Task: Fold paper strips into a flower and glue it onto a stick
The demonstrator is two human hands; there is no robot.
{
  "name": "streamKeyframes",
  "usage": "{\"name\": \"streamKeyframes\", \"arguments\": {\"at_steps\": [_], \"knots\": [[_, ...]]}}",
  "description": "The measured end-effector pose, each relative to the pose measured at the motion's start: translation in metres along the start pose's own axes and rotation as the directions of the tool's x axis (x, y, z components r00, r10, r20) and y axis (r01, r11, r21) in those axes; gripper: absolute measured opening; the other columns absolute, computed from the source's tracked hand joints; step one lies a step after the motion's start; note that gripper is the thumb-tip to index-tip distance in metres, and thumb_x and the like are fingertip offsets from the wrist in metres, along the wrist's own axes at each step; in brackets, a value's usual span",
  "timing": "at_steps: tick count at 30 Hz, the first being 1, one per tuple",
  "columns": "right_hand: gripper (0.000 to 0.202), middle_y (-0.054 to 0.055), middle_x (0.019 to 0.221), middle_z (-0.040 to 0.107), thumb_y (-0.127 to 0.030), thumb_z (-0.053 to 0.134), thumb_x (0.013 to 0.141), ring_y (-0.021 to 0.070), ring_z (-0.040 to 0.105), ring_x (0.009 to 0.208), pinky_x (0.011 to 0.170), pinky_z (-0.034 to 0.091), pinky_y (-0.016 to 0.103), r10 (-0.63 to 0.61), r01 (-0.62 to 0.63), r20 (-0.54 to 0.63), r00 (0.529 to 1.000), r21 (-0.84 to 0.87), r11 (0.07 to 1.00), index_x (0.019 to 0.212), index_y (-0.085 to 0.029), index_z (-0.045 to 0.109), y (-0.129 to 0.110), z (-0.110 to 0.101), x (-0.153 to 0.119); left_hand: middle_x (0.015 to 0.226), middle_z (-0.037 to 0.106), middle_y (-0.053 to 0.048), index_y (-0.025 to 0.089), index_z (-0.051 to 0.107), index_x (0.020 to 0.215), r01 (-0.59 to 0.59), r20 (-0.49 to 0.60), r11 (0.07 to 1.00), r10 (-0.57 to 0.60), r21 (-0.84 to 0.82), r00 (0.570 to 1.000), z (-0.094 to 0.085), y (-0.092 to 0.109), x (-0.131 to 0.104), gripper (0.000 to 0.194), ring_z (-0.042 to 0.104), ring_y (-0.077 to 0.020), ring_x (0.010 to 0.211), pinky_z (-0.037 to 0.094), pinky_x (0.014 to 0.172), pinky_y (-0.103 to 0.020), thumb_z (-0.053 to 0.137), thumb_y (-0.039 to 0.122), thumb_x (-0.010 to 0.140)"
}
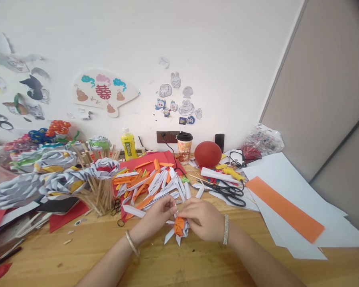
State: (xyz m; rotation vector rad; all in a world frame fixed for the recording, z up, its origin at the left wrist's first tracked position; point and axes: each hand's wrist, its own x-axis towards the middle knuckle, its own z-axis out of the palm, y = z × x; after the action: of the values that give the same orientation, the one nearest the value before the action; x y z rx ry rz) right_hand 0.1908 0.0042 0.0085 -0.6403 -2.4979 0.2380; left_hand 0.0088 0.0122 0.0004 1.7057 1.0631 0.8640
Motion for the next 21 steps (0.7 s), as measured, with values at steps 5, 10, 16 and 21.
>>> {"name": "streamKeyframes", "arguments": {"at_steps": [5,10,16,21], "knots": [[0.037,0.004,0.082,0.069,-0.003,0.043,0.070,0.0175,0.056,0.085,0.073,0.045,0.028,0.025,-0.025,0.010,1.000,0.007,1.000,0.095,-0.019,0.065,0.001,0.002,-0.002,0.059,0.043,0.005,0.017,0.042,0.067,0.010,-0.028,1.000,-0.010,0.000,1.000,0.001,-0.005,0.001,0.018,0.041,-0.0099,0.056,0.034,0.053,-0.021,0.051,0.032,0.073],[0.035,0.003,0.083,0.069,-0.004,0.045,0.071,0.0167,0.056,0.083,0.074,0.045,0.027,0.078,-0.076,-0.038,0.996,0.055,0.996,0.094,-0.019,0.066,0.001,0.001,0.000,0.058,0.044,0.006,0.017,0.043,0.066,0.006,-0.033,1.000,-0.006,-0.025,0.999,0.002,-0.005,0.001,0.019,0.041,-0.0101,0.055,0.033,0.052,-0.021,0.052,0.034,0.072],[0.036,0.004,0.084,0.069,-0.004,0.045,0.070,0.0174,0.056,0.086,0.075,0.044,0.027,0.086,-0.086,-0.003,0.996,0.109,0.990,0.094,-0.019,0.067,0.001,0.002,0.000,0.058,0.045,0.005,0.017,0.045,0.065,0.016,-0.029,0.996,-0.018,-0.083,0.999,0.000,-0.011,0.004,0.025,0.042,-0.0099,0.056,0.034,0.053,-0.021,0.057,0.037,0.070],[0.037,0.004,0.089,0.067,-0.006,0.046,0.072,0.0156,0.056,0.084,0.075,0.044,0.027,0.317,-0.308,-0.059,0.947,0.128,0.943,0.102,-0.021,0.063,0.014,-0.009,0.002,0.058,0.047,0.006,0.016,0.047,0.069,0.089,0.086,0.973,-0.073,-0.211,0.994,-0.006,-0.017,0.005,0.032,0.044,-0.0085,0.053,0.034,0.052,-0.020,0.061,0.044,0.066]]}}
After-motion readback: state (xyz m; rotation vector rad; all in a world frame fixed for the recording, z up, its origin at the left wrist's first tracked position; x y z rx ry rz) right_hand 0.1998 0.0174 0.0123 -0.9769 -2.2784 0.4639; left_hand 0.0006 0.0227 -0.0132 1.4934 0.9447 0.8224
